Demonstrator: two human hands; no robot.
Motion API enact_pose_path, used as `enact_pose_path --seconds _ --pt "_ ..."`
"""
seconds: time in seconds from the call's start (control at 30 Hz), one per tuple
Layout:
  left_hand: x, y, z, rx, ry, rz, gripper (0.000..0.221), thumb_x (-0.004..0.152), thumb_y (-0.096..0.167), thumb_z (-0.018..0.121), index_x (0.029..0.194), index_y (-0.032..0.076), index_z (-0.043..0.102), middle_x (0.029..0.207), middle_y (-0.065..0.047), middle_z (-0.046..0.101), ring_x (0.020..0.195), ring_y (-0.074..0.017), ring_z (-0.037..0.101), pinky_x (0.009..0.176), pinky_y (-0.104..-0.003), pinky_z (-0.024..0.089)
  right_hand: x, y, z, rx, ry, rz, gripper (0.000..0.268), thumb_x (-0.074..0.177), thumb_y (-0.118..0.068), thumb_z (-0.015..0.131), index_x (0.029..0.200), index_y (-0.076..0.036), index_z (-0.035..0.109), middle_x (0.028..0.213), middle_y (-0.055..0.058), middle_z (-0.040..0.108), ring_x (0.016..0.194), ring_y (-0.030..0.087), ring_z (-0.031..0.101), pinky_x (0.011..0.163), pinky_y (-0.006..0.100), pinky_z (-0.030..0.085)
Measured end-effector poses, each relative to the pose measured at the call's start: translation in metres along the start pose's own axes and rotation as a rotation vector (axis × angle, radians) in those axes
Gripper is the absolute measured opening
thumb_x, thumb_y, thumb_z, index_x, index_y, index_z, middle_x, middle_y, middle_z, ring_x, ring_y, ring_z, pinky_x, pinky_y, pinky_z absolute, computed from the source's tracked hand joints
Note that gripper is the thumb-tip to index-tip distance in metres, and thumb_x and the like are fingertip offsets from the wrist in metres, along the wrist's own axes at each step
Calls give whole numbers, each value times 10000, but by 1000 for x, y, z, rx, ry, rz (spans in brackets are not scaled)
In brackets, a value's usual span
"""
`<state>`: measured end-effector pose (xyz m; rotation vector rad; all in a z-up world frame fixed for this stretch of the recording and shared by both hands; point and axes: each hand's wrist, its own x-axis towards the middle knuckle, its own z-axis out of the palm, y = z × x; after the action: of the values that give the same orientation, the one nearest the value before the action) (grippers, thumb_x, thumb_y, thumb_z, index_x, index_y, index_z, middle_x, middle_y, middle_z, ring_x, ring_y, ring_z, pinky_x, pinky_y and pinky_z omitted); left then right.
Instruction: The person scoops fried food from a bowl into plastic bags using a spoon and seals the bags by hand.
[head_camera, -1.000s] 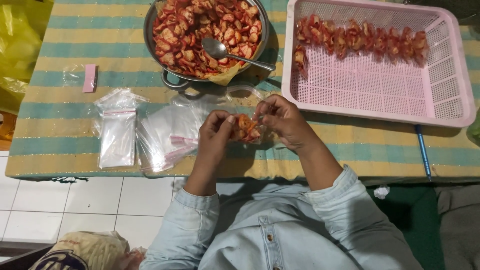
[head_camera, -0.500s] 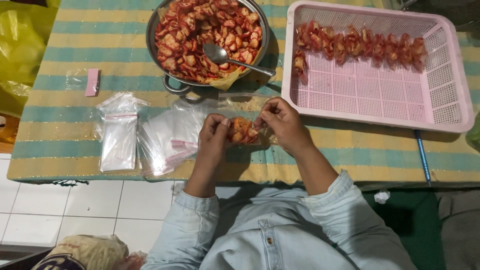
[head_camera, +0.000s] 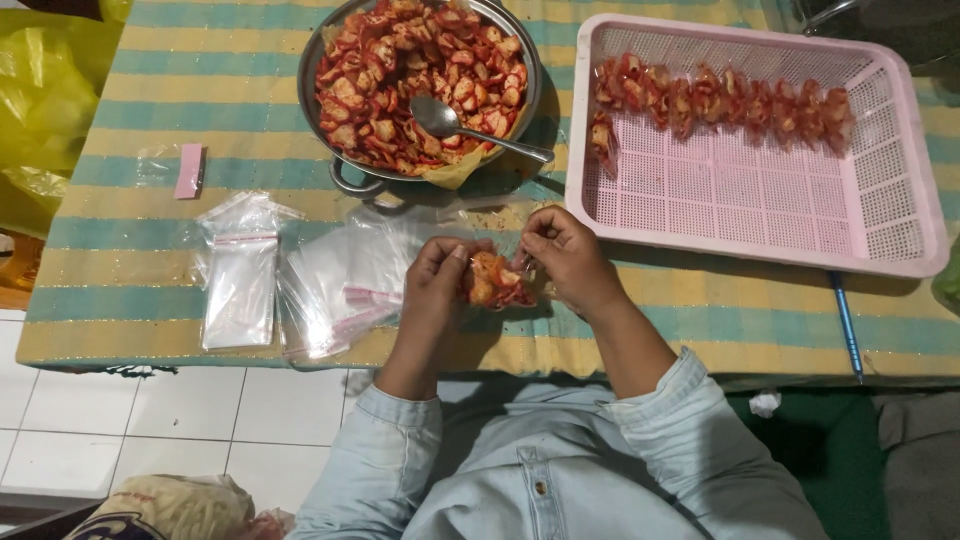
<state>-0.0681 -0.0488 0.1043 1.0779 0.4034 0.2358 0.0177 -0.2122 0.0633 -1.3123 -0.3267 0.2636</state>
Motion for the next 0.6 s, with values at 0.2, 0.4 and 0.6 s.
enact_pose_path --seconds 0.2,0.4,0.6 --pt "-13 13 5 -222 -74 -14 388 980 31 510 1362 -33 492 1202 -321 688 1066 -363 717 883 -476 601 -6 -14 7 -31 13 16 109 985 -45 678 1064 -10 613 834 103 622 684 183 722 585 281 608" --pt "-12 6 -5 197 -131 145 476 993 51 491 1467 84 506 1108 -283 753 984 -361 762 747 -348 602 -7 -32 9 -845 123 -765 165 1004 -48 649 1166 -37 680 1011 91 643 980 339 673 882 433 531" --pt "-23 7 0 572 -176 235 502 991 156 519 1486 239 504 1043 -167 794 805 -260 781 752 -358 591 6 -39 35 -1152 -6 -966 327 937 -247 785 1247 -162 723 1042 36 677 1111 308 633 955 467 447"
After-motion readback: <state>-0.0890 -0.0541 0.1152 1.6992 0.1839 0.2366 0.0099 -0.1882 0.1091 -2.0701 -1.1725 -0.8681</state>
